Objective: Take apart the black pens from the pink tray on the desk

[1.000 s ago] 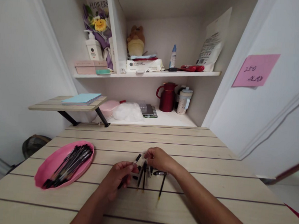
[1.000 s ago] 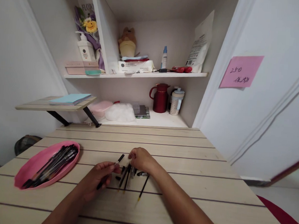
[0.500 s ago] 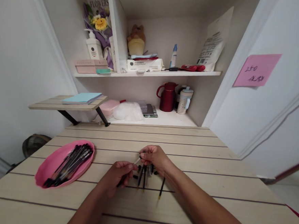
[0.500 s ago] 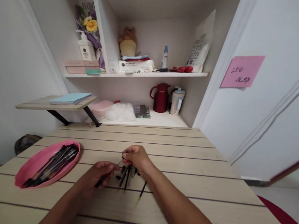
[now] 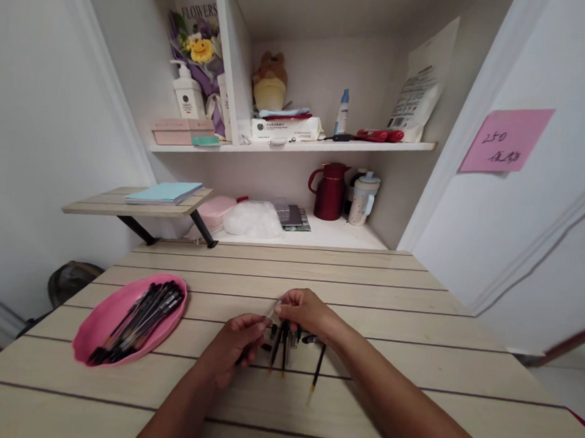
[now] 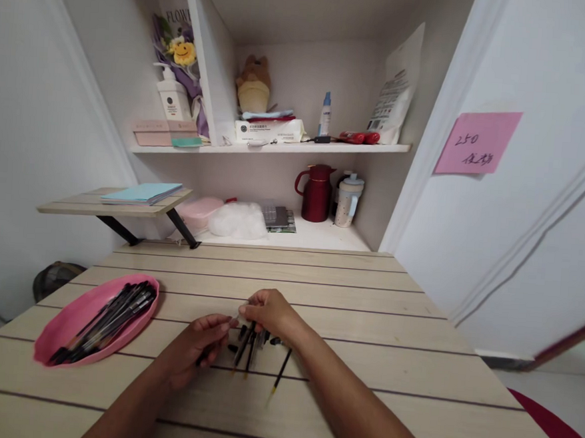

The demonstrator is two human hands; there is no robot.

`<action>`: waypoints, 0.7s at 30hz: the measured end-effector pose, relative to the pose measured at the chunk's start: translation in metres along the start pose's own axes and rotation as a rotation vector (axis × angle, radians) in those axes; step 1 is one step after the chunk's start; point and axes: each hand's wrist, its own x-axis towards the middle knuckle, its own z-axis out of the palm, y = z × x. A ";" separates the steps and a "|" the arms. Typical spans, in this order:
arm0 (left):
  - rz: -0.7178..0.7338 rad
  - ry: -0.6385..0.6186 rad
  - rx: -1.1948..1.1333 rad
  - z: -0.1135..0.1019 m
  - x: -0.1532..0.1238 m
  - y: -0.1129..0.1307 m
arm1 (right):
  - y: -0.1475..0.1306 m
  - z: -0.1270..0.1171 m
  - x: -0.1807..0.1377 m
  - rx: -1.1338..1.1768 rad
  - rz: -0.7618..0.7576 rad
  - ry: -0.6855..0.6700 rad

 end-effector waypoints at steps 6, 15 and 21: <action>0.159 0.155 0.040 -0.001 0.004 0.001 | -0.003 -0.008 0.004 0.304 0.035 0.112; 0.483 0.425 0.492 -0.003 -0.002 0.006 | 0.004 -0.019 0.009 0.463 0.016 0.172; 0.360 0.351 0.367 -0.001 0.000 0.001 | 0.001 -0.015 0.008 0.497 -0.002 0.192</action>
